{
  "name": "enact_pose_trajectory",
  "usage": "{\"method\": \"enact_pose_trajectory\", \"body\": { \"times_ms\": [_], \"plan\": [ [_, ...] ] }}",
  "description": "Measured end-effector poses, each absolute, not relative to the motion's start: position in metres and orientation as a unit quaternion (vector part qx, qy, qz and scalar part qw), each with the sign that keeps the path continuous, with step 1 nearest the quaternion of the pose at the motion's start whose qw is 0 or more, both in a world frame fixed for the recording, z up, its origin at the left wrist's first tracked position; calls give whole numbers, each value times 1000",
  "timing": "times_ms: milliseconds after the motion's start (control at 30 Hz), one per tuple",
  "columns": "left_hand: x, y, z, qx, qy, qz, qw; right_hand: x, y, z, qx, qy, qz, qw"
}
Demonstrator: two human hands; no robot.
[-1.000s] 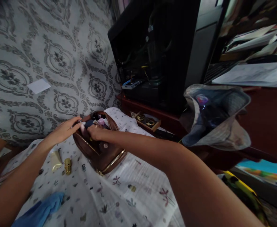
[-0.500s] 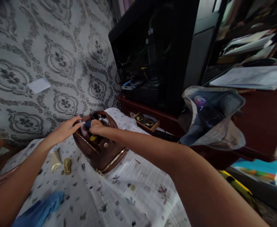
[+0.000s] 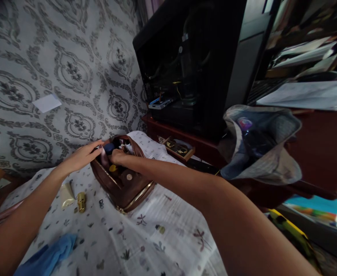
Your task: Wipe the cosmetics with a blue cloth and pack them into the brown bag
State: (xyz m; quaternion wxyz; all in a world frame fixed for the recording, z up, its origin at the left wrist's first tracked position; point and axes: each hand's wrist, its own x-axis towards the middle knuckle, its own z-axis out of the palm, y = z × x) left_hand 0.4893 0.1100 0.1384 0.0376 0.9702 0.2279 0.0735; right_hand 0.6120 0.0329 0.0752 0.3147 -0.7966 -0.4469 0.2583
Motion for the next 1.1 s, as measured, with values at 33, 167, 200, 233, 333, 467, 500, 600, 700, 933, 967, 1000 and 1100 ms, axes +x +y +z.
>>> {"method": "enact_pose_trajectory", "body": {
  "times_ms": [33,167,200,233,333,467,500,600,700,933,967,1000,1100],
  "plan": [
    [490,111,138,971,223,76,38,612,31,76,-790,-456,271,306],
    [491,115,137,973,213,75,41,612,24,83,-781,-476,285,286],
    [491,115,137,974,211,73,41,611,22,85,-782,-476,282,286],
    [491,115,138,975,208,71,40,610,20,87,-782,-477,280,289],
    [492,116,138,977,197,68,32,608,15,91,-778,-477,277,302],
    [495,116,139,979,191,55,38,609,9,95,-763,-472,288,333],
    [495,116,139,979,193,50,40,610,8,96,-757,-471,295,343],
    [497,118,139,980,193,43,29,612,1,102,-728,-468,325,381],
    [498,120,138,983,181,36,18,613,-11,112,-690,-467,359,422],
    [500,117,140,987,157,28,23,623,-53,129,-586,-398,436,555],
    [500,116,140,987,158,25,24,625,-59,130,-568,-385,446,575],
    [501,116,140,986,160,24,25,627,-65,131,-556,-377,450,588],
    [502,115,141,985,169,27,25,632,-79,131,-537,-363,450,614]
  ]
}}
